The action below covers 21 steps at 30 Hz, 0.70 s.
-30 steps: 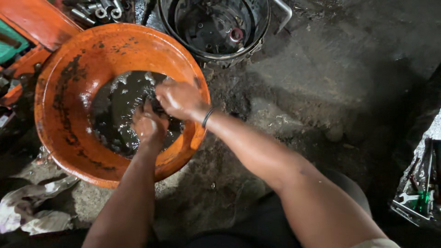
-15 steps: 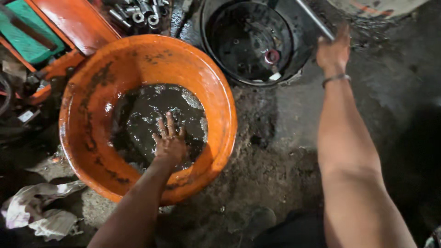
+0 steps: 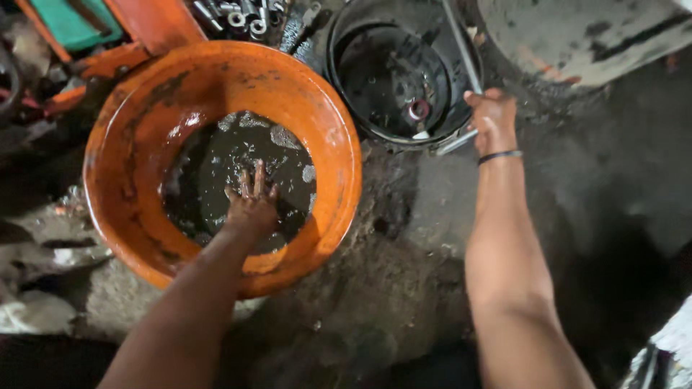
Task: The person washes metal tools in a basin of soapy water, scrubbing them by hand. After rinsing, the person dries the tools with a blue cloth and places them into an open orange toolbox.
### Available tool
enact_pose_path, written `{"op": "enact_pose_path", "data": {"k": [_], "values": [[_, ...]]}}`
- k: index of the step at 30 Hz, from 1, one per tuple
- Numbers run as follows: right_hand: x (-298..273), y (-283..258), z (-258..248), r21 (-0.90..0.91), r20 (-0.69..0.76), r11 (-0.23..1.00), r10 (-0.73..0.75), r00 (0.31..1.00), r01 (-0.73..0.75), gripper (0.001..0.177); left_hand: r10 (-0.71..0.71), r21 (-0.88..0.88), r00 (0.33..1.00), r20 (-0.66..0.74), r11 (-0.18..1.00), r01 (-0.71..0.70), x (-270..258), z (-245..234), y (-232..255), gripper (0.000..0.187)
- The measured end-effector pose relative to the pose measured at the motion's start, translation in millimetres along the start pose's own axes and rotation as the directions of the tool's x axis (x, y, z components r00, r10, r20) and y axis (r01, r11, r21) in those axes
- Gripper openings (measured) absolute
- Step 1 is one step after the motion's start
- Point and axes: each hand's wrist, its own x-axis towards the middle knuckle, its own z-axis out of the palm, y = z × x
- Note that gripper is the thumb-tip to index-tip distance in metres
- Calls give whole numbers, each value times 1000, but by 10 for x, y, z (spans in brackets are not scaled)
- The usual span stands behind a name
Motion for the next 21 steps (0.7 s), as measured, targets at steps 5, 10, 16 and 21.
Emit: {"op": "enact_pose_path", "data": {"k": [5, 10, 16, 21], "values": [[-1077, -634, 507, 393, 238, 891, 142, 961, -229, 14, -112, -257, 928, -356, 966, 18, 244, 477, -118, 50], [-1952, -817, 1343, 474, 285, 871, -15, 958, -128, 17, -272, -453, 764, -585, 891, -29, 583, 781, -69, 43], [-2967, -565, 2187, 42, 230, 960, -279, 932, 277, 29, -455, -865, 889, -52, -425, -268, 495, 470, -262, 30], [-3361, 15, 2657, -235, 249, 875, -366, 897, 423, 32, -178, -499, 984, -21, -851, -165, 248, -102, -403, 26]]}}
